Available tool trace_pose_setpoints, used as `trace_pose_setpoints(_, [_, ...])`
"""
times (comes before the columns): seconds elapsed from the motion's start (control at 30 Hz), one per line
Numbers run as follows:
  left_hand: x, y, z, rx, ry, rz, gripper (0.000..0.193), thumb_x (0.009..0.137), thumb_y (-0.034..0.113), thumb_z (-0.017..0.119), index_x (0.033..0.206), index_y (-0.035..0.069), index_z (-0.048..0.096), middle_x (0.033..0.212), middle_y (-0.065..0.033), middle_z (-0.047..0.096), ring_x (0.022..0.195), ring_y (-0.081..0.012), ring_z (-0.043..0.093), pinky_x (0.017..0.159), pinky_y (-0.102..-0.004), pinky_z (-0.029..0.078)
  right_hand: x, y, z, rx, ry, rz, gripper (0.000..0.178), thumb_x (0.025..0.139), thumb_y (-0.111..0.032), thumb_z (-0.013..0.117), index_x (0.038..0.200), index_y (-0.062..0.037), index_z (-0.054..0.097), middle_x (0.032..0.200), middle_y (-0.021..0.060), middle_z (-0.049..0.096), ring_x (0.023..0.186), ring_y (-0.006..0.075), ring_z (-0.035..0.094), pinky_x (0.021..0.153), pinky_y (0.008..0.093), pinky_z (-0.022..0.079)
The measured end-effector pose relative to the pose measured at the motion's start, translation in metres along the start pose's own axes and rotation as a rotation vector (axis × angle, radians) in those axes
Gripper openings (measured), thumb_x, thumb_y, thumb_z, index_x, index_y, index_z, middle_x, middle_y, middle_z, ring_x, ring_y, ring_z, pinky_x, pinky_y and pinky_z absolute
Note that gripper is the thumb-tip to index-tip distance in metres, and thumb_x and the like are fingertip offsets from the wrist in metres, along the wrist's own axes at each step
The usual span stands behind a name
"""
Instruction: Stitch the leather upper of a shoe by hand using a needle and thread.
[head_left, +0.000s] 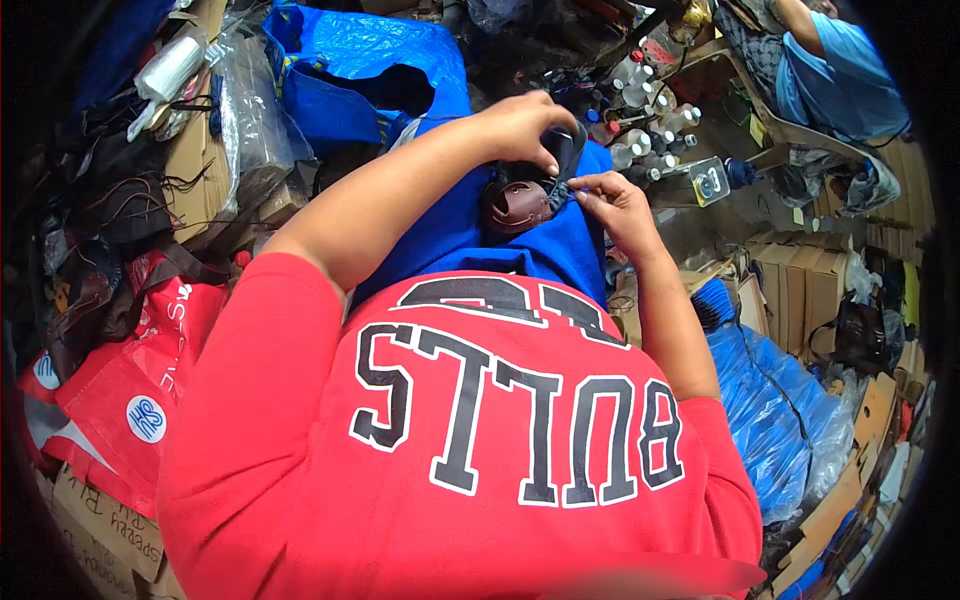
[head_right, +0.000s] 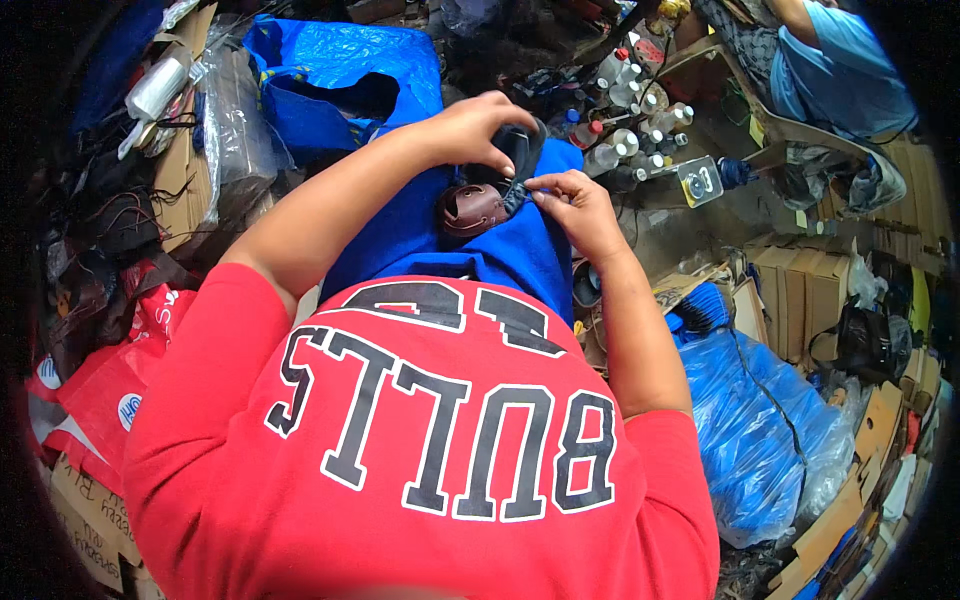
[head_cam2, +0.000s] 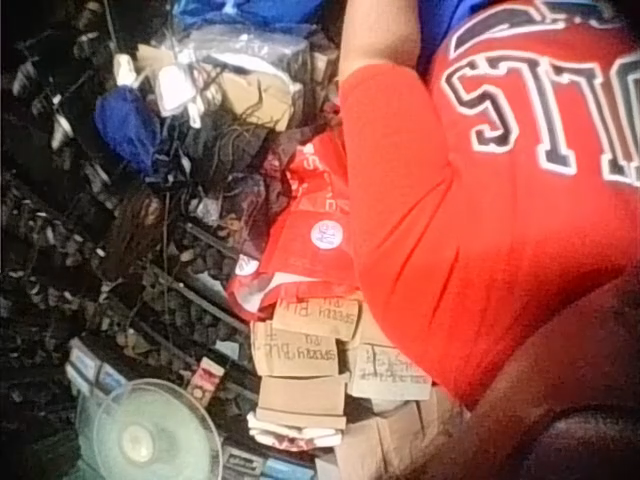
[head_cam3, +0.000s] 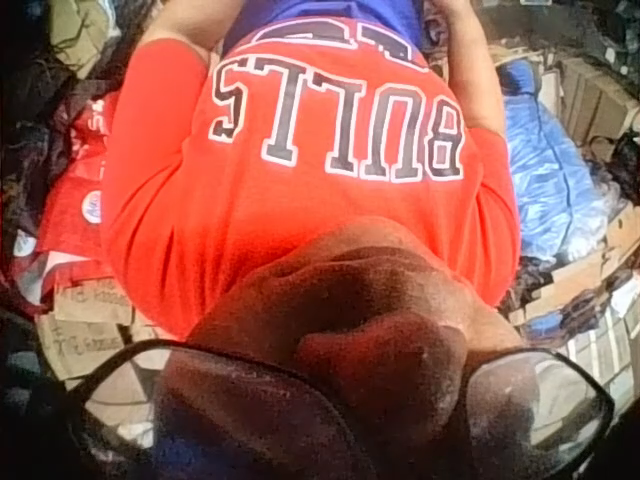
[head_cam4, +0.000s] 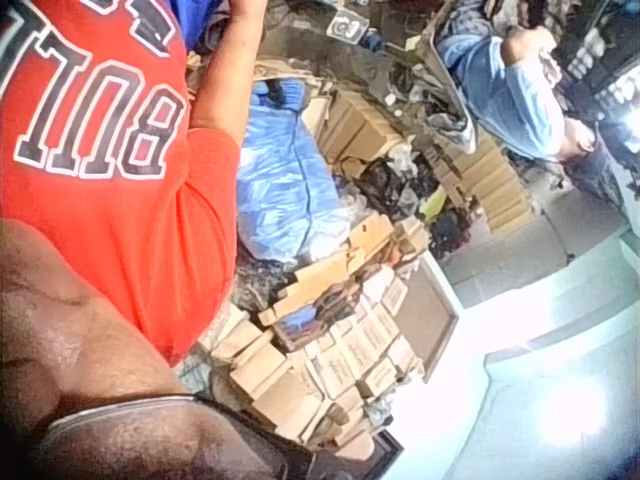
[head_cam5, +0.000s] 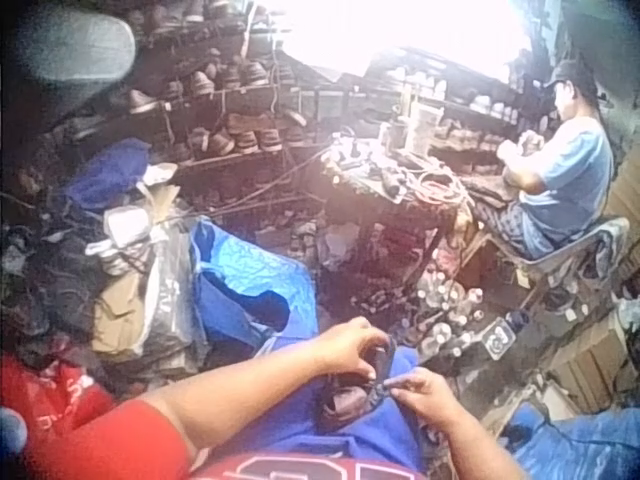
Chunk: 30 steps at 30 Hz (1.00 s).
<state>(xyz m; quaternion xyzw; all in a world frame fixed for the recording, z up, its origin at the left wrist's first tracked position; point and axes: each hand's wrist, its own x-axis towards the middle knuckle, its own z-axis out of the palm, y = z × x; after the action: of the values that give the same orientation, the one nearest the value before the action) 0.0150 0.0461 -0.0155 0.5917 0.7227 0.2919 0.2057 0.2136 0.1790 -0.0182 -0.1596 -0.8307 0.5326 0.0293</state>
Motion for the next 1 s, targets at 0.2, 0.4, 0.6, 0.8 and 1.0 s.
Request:
trace_pose_setpoints(0.2, [-0.064, -0.010, -0.028, 0.255, -0.049, -0.081, 0.031, 0.075, 0.023, 0.069, 0.102, 0.008, 0.061, 0.104, -0.0168, 0.056, 0.094, -0.0363, 0.057, 0.082, -0.0420, 0.047, -0.012, -0.025, 0.004, -0.284, 0.091, -0.169, 0.021, 0.076, -0.006, 0.068, 0.096, -0.0136, 0.071, 0.071, 0.0084, 0.054, 0.062, 0.0198, 0.054, 0.060, 0.0306, 0.045])
trace_pose_setpoints(0.4, [-0.086, -0.034, -0.046, 0.273, 0.382, -0.255, 0.013, 0.079, 0.001, 0.051, 0.087, 0.003, 0.060, 0.091, -0.0154, 0.053, 0.084, -0.0327, 0.055, 0.076, -0.0385, 0.046, -0.025, -0.032, 0.020, -0.626, 0.153, -0.301, 0.027, 0.078, -0.008, 0.064, 0.103, -0.0150, 0.068, 0.077, 0.0068, 0.055, 0.073, 0.0243, 0.055, 0.072, 0.0357, 0.041])
trace_pose_setpoints(0.6, [-0.093, 0.022, -0.008, 0.056, 0.211, -0.056, 0.024, 0.075, -0.003, 0.058, 0.093, 0.008, 0.068, 0.081, -0.0103, 0.055, 0.080, -0.0273, 0.056, 0.069, -0.0349, 0.049, -0.032, -0.032, 0.029, -0.675, 0.202, -0.311, 0.030, 0.078, -0.009, 0.063, 0.107, -0.0154, 0.066, 0.079, 0.0055, 0.055, 0.076, 0.0230, 0.055, 0.074, 0.0371, 0.039])
trace_pose_setpoints(0.8, [-0.070, 0.025, 0.002, 0.360, 0.392, -0.041, 0.020, 0.072, 0.004, 0.067, 0.087, 0.016, 0.072, 0.076, -0.0071, 0.054, 0.081, -0.0234, 0.055, 0.068, -0.0328, 0.043, -0.020, -0.024, 0.010, -0.344, 0.060, -0.082, 0.027, 0.081, -0.006, 0.061, 0.104, -0.0164, 0.069, 0.079, 0.0064, 0.054, 0.075, 0.0223, 0.054, 0.067, 0.0323, 0.045])
trace_pose_setpoints(1.0, [-0.057, 0.008, 0.014, -0.049, 0.222, 0.052, 0.023, 0.072, 0.006, 0.070, 0.090, 0.020, 0.074, 0.072, -0.0040, 0.048, 0.075, -0.0217, 0.049, 0.068, -0.0326, 0.042, 0.001, -0.010, -0.010, -0.163, -0.125, -0.019, 0.024, 0.086, -0.007, 0.058, 0.105, -0.0176, 0.069, 0.086, 0.0049, 0.050, 0.082, 0.0162, 0.050, 0.077, 0.0254, 0.042])
